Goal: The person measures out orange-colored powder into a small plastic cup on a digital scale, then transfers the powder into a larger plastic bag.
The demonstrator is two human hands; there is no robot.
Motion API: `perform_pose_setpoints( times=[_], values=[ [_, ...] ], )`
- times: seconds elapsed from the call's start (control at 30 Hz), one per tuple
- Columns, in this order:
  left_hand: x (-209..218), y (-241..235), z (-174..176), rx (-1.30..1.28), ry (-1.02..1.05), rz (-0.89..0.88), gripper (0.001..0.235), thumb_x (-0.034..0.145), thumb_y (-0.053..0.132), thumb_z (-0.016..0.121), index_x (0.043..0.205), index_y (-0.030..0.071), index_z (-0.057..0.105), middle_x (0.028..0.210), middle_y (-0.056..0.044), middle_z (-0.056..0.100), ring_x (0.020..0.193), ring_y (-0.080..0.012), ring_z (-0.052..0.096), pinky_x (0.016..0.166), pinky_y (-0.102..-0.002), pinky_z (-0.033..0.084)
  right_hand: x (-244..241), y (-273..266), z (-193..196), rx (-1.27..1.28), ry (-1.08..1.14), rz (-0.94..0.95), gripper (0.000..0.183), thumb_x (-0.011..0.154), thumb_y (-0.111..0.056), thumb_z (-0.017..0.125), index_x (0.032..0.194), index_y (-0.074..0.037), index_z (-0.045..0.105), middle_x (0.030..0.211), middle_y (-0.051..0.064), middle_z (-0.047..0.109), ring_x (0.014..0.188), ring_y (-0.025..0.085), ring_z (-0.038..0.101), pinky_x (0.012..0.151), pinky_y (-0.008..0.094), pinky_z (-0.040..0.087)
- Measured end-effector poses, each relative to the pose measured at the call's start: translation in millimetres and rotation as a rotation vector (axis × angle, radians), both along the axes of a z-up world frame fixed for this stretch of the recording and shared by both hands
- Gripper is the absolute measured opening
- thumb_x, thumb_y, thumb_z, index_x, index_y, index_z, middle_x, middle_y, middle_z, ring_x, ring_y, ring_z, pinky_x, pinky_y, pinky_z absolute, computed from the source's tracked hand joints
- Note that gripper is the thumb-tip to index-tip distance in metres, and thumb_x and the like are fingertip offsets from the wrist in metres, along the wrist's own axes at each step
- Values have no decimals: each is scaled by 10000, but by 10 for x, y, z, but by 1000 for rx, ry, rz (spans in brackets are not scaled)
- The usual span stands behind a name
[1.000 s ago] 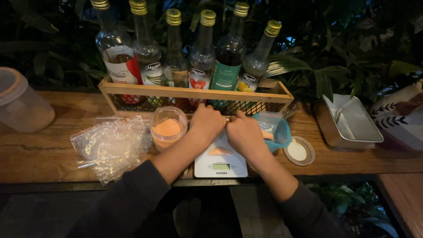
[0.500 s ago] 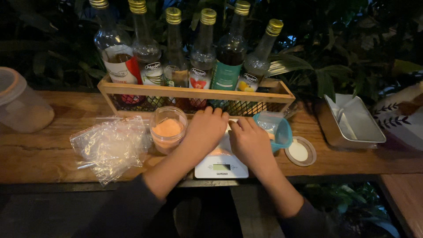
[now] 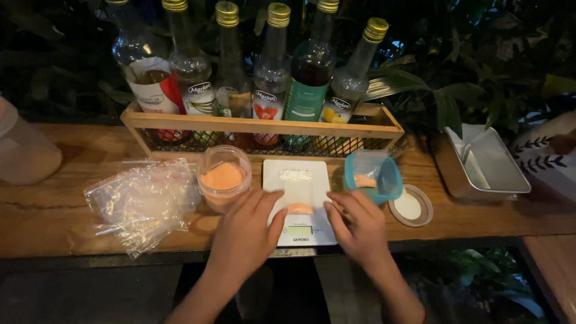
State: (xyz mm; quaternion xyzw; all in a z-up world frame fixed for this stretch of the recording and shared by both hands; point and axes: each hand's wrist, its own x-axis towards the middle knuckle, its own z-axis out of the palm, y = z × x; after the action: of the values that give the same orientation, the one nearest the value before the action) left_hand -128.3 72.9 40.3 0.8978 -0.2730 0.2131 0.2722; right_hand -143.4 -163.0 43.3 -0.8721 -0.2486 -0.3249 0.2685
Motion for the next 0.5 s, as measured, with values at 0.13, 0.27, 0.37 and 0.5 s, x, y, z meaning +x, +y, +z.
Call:
perform_pose_setpoints(
  times=[0.13, 0.27, 0.37, 0.5],
  values=[
    [-212, 42, -250, -174, -110, 72, 262, 1004, 252, 679, 1170, 54, 721, 1137, -106, 712, 1076, -322, 669, 961, -446, 517, -116, 3, -260, 203, 51, -134, 190, 983, -101, 684, 1107, 22, 759, 1118, 144, 747, 999, 239, 718, 892, 325, 583],
    [-221, 47, -454, -142, -282, 121, 318, 977, 332, 755, 1138, 61, 707, 1158, -122, 726, 992, -347, 657, 888, -479, 497, -111, 35, -394, 263, 131, -203, 257, 997, -146, 670, 1178, 6, 769, 1287, 157, 756, 1150, 251, 741, 1019, 355, 567],
    [-218, 47, -538, -104, -276, 148, 368, 955, 402, 769, 1105, 68, 731, 1132, -87, 732, 923, -333, 628, 787, -472, 495, -77, 23, -503, 301, 212, -207, 265, 994, -180, 678, 1164, -9, 785, 1238, 139, 786, 1124, 222, 768, 1018, 337, 578],
    [-189, 41, -568, -88, -271, 169, 345, 964, 418, 754, 1066, 88, 746, 1123, -61, 746, 923, -314, 644, 743, -447, 475, -65, -2, -542, 289, 210, -208, 249, 993, -170, 680, 1157, -13, 782, 1211, 132, 796, 1103, 225, 777, 986, 333, 587]
  ],
)
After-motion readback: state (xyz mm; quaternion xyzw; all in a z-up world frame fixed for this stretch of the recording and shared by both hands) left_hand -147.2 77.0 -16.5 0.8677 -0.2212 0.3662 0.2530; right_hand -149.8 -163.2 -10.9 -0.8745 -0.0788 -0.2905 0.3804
